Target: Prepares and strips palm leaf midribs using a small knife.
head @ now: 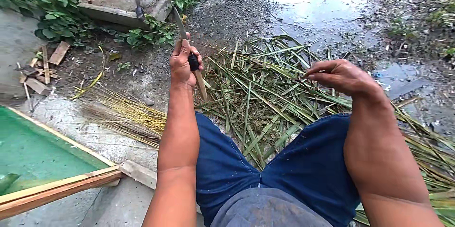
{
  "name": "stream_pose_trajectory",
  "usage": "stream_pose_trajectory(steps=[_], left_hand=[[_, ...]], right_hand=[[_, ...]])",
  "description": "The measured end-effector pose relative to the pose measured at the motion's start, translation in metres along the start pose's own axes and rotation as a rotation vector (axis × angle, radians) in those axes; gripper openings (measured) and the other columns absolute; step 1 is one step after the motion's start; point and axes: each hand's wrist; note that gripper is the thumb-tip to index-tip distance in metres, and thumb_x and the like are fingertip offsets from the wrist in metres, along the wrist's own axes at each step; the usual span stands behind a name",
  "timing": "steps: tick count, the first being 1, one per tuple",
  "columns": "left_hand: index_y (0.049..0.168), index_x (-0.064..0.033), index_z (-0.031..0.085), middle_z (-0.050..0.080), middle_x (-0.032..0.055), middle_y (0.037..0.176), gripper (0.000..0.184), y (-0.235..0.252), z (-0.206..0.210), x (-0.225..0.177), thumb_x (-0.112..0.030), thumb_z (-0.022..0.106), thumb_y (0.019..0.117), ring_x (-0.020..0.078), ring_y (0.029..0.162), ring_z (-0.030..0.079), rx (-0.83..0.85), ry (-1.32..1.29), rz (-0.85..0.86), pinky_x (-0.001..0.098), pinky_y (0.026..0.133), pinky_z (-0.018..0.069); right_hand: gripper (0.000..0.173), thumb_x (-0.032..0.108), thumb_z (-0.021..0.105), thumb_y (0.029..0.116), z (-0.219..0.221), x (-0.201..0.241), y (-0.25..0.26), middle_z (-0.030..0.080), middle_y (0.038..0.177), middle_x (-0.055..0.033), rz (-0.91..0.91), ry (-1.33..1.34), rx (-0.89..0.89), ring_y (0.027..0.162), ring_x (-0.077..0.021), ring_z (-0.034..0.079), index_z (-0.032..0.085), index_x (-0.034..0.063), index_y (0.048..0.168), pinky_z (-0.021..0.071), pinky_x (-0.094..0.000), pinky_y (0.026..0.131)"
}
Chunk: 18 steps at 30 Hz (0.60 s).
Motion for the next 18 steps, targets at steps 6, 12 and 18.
stream_pose_trajectory(steps=[6,12,18], left_hand=[[0.138,-0.0176,0.053,0.06,-0.0019,0.072,0.031,0.001,-0.014,-0.004,-0.029,0.038,0.1128,0.0102,0.053,0.06,-0.053,-0.027,0.018,0.0243,0.046,0.0536],[0.134,-0.0195,0.054,0.06,-0.0026,0.073,0.03,0.008,-0.035,-0.012,-0.033,0.036,0.1132,0.0093,0.053,0.059,-0.138,-0.074,0.049,0.0238,0.045,0.0527],[0.131,-0.0235,0.054,0.058,-0.0039,0.074,0.033,0.024,-0.067,-0.014,-0.042,0.035,0.1122,0.0082,0.054,0.058,-0.333,-0.155,0.037,0.0236,0.046,0.0515]], right_hand=[[0.018,0.013,0.058,0.0967,-0.01,-0.006,-0.011,0.063,0.075,0.0064,0.004,0.017,-0.035,0.054,-0.0009,0.046,0.076,0.0107,0.101,0.0413,-0.0235,0.051],[0.017,0.014,0.059,0.0961,-0.026,-0.02,-0.027,0.063,0.074,0.005,0.033,0.007,-0.093,0.053,-0.0026,0.045,0.075,0.0117,0.099,0.0401,-0.0249,0.05],[0.017,0.012,0.059,0.0956,-0.04,-0.035,-0.047,0.061,0.073,0.0047,0.141,0.019,-0.194,0.053,-0.0027,0.045,0.075,0.0097,0.101,0.0405,-0.0238,0.051]])
Point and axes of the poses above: each hand's wrist, its own y-axis towards the middle knuckle, its own z-axis out of the palm, x = y × z
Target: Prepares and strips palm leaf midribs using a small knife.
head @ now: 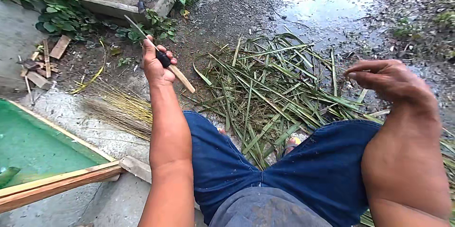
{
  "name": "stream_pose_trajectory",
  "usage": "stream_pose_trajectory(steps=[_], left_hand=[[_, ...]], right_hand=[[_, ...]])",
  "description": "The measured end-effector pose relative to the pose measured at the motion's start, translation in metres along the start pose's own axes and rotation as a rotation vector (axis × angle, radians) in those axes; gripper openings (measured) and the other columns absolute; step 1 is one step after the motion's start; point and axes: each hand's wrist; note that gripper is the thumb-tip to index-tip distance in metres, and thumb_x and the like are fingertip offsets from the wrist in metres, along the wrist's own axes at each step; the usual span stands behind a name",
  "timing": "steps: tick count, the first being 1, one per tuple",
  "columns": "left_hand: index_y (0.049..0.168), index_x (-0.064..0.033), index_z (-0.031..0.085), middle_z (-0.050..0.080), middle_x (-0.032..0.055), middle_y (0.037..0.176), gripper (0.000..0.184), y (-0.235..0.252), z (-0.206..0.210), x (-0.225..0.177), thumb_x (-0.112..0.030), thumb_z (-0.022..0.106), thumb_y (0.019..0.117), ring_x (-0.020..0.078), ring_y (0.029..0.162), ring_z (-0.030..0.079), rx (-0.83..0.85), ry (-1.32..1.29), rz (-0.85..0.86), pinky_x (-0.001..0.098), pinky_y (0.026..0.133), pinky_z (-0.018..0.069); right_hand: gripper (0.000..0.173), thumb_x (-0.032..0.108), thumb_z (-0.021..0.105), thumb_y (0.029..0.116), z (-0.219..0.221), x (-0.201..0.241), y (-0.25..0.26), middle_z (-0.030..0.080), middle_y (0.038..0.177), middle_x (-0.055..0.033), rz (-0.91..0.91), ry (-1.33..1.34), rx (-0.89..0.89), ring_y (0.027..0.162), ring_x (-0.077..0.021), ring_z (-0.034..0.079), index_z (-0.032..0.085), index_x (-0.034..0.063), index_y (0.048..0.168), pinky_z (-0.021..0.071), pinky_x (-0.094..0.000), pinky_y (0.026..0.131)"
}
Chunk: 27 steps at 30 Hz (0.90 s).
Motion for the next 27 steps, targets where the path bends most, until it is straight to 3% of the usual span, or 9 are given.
stream_pose_trajectory(steps=[3,6,8,11,12,14,16,21,27], left_hand=[[0.133,-0.0199,0.051,0.059,-0.0038,0.077,0.032,-0.012,0.01,0.008,-0.039,0.035,0.1128,0.0087,0.057,0.059,0.011,0.177,-0.012,0.0246,0.047,0.0527],[0.137,-0.0086,0.049,0.061,-0.0016,0.079,0.032,-0.042,0.034,0.02,-0.026,0.042,0.1111,0.0076,0.058,0.06,0.34,0.632,-0.066,0.0243,0.051,0.055],[0.137,0.0005,0.055,0.066,0.0084,0.09,0.035,-0.056,0.048,0.03,-0.018,0.053,0.1069,0.0139,0.067,0.061,0.616,1.023,-0.049,0.0326,0.062,0.0553],[0.126,-0.0002,0.066,0.07,0.0215,0.111,0.029,-0.065,0.061,0.051,-0.017,0.061,0.1035,0.0341,0.101,0.069,0.913,1.372,-0.031,0.0587,0.095,0.0514],[0.127,-0.001,0.065,0.071,0.0193,0.11,0.029,-0.068,0.065,0.053,-0.018,0.059,0.1044,0.0316,0.1,0.069,0.94,1.378,-0.062,0.0558,0.094,0.0526],[0.129,-0.0019,0.06,0.068,0.0089,0.089,0.027,-0.078,0.07,0.054,-0.018,0.054,0.1071,0.0155,0.072,0.065,0.887,1.156,-0.177,0.0333,0.068,0.0555],[0.127,-0.0048,0.056,0.063,0.004,0.077,0.025,-0.086,0.074,0.054,-0.021,0.048,0.1096,0.0098,0.059,0.061,0.807,0.804,-0.305,0.0237,0.054,0.0535],[0.145,-0.0098,0.048,0.061,0.0044,0.073,0.036,-0.097,0.083,0.062,-0.021,0.043,0.1108,0.0117,0.055,0.061,0.754,0.491,-0.419,0.0239,0.049,0.0545],[0.139,-0.0113,0.052,0.058,-0.0017,0.067,0.034,-0.081,0.069,0.051,-0.025,0.036,0.112,0.0098,0.053,0.06,0.64,0.259,-0.301,0.0246,0.049,0.0549]], right_hand=[[0.017,0.009,0.059,0.0994,0.005,0.004,0.002,0.059,0.068,0.0007,0.115,-0.037,-0.007,0.052,-0.0068,0.046,0.075,0.0059,0.106,0.0441,-0.0293,0.052],[0.017,0.009,0.059,0.1021,0.016,0.01,0.009,0.057,0.065,-0.0011,0.174,-0.06,0.002,0.05,-0.0073,0.044,0.075,0.0045,0.108,0.043,-0.0297,0.051],[0.017,0.009,0.059,0.1023,0.021,0.015,0.014,0.061,0.07,-0.0025,0.173,-0.068,0.007,0.053,-0.0079,0.047,0.074,0.0057,0.108,0.0455,-0.032,0.055],[0.018,0.011,0.058,0.103,0.026,0.016,0.019,0.062,0.072,-0.0041,0.143,-0.101,0.043,0.055,-0.0102,0.049,0.075,0.0056,0.11,0.0472,-0.0358,0.058],[0.019,0.011,0.058,0.1032,0.028,0.016,0.021,0.061,0.071,-0.0042,0.132,-0.114,0.056,0.055,-0.011,0.049,0.075,0.0053,0.11,0.0471,-0.0367,0.058],[0.02,0.013,0.057,0.1043,0.031,0.018,0.024,0.064,0.073,-0.0058,0.133,-0.144,0.091,0.057,-0.0137,0.053,0.075,0.0062,0.111,0.0491,-0.0413,0.06],[0.021,0.013,0.056,0.1051,0.036,0.021,0.025,0.064,0.073,-0.006,0.117,-0.152,0.133,0.057,-0.0136,0.052,0.075,0.0066,0.111,0.0485,-0.0407,0.06],[0.021,0.01,0.056,0.1041,0.05,0.031,0.031,0.064,0.072,-0.003,0.016,-0.136,0.263,0.057,-0.0116,0.052,0.076,0.0084,0.108,0.0486,-0.0374,0.059],[0.02,0.009,0.056,0.1026,0.044,0.028,0.029,0.061,0.07,0.0004,-0.03,-0.093,0.277,0.055,-0.0077,0.05,0.076,0.0085,0.103,0.0464,-0.0314,0.056]])
Point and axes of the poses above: each hand's wrist, its own y-axis towards the middle knuckle, its own z-axis out of the palm, x = y × z
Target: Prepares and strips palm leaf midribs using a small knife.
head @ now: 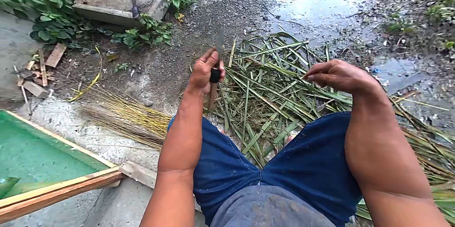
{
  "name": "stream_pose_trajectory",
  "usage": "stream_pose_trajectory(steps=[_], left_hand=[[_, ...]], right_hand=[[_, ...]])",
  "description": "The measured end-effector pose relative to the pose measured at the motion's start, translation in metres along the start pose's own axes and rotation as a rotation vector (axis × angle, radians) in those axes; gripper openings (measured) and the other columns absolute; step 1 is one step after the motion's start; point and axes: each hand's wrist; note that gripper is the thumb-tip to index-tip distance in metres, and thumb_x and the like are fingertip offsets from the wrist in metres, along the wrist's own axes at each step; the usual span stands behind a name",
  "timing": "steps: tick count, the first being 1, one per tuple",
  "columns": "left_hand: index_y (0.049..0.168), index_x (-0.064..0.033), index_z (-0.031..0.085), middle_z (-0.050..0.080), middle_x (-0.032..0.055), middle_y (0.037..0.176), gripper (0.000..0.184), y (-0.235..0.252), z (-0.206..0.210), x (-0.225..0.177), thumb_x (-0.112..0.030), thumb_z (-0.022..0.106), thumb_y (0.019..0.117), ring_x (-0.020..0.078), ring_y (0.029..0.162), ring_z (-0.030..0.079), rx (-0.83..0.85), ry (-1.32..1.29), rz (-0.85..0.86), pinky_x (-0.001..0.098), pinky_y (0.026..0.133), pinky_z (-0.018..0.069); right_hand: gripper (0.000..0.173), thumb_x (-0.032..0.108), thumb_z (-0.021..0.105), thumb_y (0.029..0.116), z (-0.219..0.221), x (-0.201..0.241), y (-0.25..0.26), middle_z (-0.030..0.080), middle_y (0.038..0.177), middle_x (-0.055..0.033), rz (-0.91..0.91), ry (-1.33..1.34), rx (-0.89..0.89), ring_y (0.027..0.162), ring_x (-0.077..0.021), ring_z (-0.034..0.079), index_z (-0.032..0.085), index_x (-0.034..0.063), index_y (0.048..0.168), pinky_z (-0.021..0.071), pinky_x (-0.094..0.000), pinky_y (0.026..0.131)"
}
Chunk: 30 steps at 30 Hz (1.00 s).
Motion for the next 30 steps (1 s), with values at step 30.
stream_pose_trajectory(steps=[30], left_hand=[[0.131,-0.0239,0.057,0.055,-0.0055,0.068,0.033,-0.017,-0.106,-0.039,-0.037,0.033,0.1131,0.0083,0.051,0.055,-0.466,-0.205,0.28,0.0237,0.047,0.0511]], right_hand=[[0.017,0.011,0.059,0.0995,-0.022,-0.039,-0.024,0.065,0.074,0.0005,0.061,0.025,-0.18,0.057,-0.0086,0.05,0.075,0.0094,0.101,0.0452,-0.0335,0.057]])
Point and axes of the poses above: each hand's wrist, its own y-axis towards the middle knuckle, its own z-axis out of the palm, x = y × z
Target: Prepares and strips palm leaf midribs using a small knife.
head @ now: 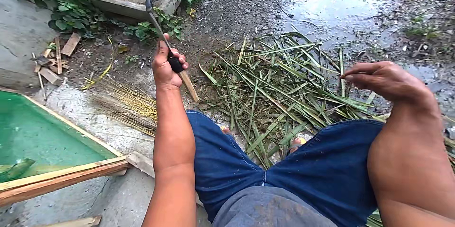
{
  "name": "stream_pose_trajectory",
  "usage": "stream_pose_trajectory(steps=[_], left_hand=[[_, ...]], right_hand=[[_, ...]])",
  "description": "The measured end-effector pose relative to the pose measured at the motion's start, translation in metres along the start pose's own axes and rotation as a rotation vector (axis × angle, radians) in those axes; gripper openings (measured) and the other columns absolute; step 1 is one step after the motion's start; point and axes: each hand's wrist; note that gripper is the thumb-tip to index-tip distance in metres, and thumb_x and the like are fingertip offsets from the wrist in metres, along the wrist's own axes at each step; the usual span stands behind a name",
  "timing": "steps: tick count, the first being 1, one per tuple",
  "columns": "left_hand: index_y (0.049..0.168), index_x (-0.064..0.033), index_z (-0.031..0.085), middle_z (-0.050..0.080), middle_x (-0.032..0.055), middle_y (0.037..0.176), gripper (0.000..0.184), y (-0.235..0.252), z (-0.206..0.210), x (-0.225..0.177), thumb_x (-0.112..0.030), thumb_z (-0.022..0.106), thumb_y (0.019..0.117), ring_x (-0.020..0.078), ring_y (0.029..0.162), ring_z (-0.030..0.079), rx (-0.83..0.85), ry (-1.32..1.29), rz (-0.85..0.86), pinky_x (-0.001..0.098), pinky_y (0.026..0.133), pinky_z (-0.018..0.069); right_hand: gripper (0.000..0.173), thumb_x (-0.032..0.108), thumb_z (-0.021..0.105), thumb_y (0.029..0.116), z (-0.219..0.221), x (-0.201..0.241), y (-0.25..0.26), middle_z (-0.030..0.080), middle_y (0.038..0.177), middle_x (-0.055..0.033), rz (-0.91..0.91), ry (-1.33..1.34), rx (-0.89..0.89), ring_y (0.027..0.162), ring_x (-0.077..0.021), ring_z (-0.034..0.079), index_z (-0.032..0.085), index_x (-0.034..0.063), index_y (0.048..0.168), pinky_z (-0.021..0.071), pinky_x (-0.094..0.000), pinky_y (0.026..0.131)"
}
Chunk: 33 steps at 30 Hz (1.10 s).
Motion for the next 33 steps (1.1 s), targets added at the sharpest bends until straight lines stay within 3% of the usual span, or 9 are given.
stream_pose_trajectory(steps=[4,6,9,14,17,21,25,28,33], left_hand=[[0.127,-0.0225,0.057,0.058,-0.0059,0.071,0.036,0.002,0.005,0.006,-0.039,0.028,0.1134,0.0072,0.054,0.058,-0.08,0.002,-0.017,0.0232,0.049,0.0523],[0.128,-0.018,0.055,0.059,-0.0068,0.072,0.036,-0.012,0.025,0.014,-0.035,0.026,0.1139,0.0074,0.058,0.06,0.058,0.175,-0.02,0.0255,0.054,0.056],[0.117,-0.0114,0.055,0.063,-0.0043,0.072,0.025,-0.045,0.07,0.037,-0.024,0.034,0.1107,0.0096,0.061,0.065,0.347,0.339,-0.15,0.0274,0.056,0.0593],[0.141,-0.0075,0.047,0.065,0.0043,0.078,0.033,-0.079,0.118,0.073,-0.019,0.039,0.111,0.0124,0.06,0.065,0.594,0.314,-0.406,0.0255,0.053,0.0571],[0.137,-0.0059,0.053,0.062,0.0017,0.071,0.034,-0.068,0.111,0.072,-0.021,0.038,0.1117,0.0107,0.056,0.062,0.553,0.218,-0.384,0.0244,0.05,0.0559],[0.134,-0.015,0.056,0.058,-0.0031,0.065,0.034,-0.048,0.092,0.059,-0.028,0.033,0.1127,0.0095,0.053,0.059,0.39,0.089,-0.259,0.0251,0.049,0.0543],[0.141,-0.0107,0.05,0.057,-0.0027,0.064,0.037,-0.066,0.101,0.064,-0.024,0.036,0.1102,0.0086,0.051,0.059,0.556,0.211,-0.379,0.0245,0.049,0.055],[0.14,-0.0075,0.052,0.06,0.0003,0.066,0.036,-0.067,0.101,0.069,-0.022,0.04,0.1101,0.0093,0.052,0.06,0.617,0.211,-0.449,0.0238,0.048,0.0546],[0.133,-0.0194,0.056,0.056,-0.0048,0.063,0.035,-0.04,0.082,0.046,-0.03,0.029,0.1126,0.009,0.05,0.057,0.428,0.06,-0.25,0.0252,0.047,0.0535]], right_hand=[[0.016,0.009,0.06,0.1021,0.008,0.017,0.005,0.065,0.078,-0.0068,0.118,-0.057,-0.063,0.06,-0.0133,0.053,0.074,0.0047,0.107,0.0488,-0.0398,0.061],[0.018,0.01,0.059,0.1028,0.019,0.033,0.012,0.066,0.08,-0.0093,0.129,-0.057,-0.047,0.061,-0.0156,0.055,0.074,0.0036,0.11,0.0506,-0.0429,0.063],[0.02,0.013,0.057,0.1033,0.04,0.052,0.024,0.068,0.082,-0.0091,0.034,-0.049,0.015,0.062,-0.0156,0.058,0.074,0.0045,0.11,0.0529,-0.0427,0.064],[0.019,0.012,0.057,0.1025,0.069,0.069,0.039,0.067,0.083,-0.0015,-0.149,0.033,0.136,0.059,-0.0062,0.054,0.075,0.0065,0.106,0.0509,-0.0288,0.059],[0.019,0.01,0.057,0.102,0.069,0.068,0.043,0.066,0.078,0.0012,-0.189,0.053,0.19,0.057,-0.0037,0.052,0.075,0.0073,0.104,0.0485,-0.0258,0.057],[0.019,0.01,0.056,0.1023,0.064,0.064,0.044,0.067,0.08,0.0009,-0.171,0.058,0.202,0.058,-0.0044,0.053,0.076,0.0086,0.104,0.0488,-0.0265,0.057],[0.016,0.011,0.06,0.1014,0.075,0.072,0.047,0.069,0.089,-0.0013,-0.185,0.042,0.186,0.063,-0.005,0.056,0.075,0.0073,0.104,0.0518,-0.0276,0.062],[0.015,0.012,0.061,0.1002,0.081,0.077,0.048,0.07,0.093,-0.0008,-0.192,0.052,0.174,0.066,-0.006,0.058,0.076,0.009,0.103,0.0528,-0.0301,0.065],[0.015,0.012,0.061,0.1,0.073,0.07,0.048,0.068,0.091,-0.0004,-0.208,0.071,0.125,0.067,-0.0057,0.058,0.075,0.0088,0.103,0.0521,-0.0285,0.064]])
Point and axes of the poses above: each hand's wrist, its own y-axis towards the middle knuckle, its own z-axis out of the palm, x = y × z
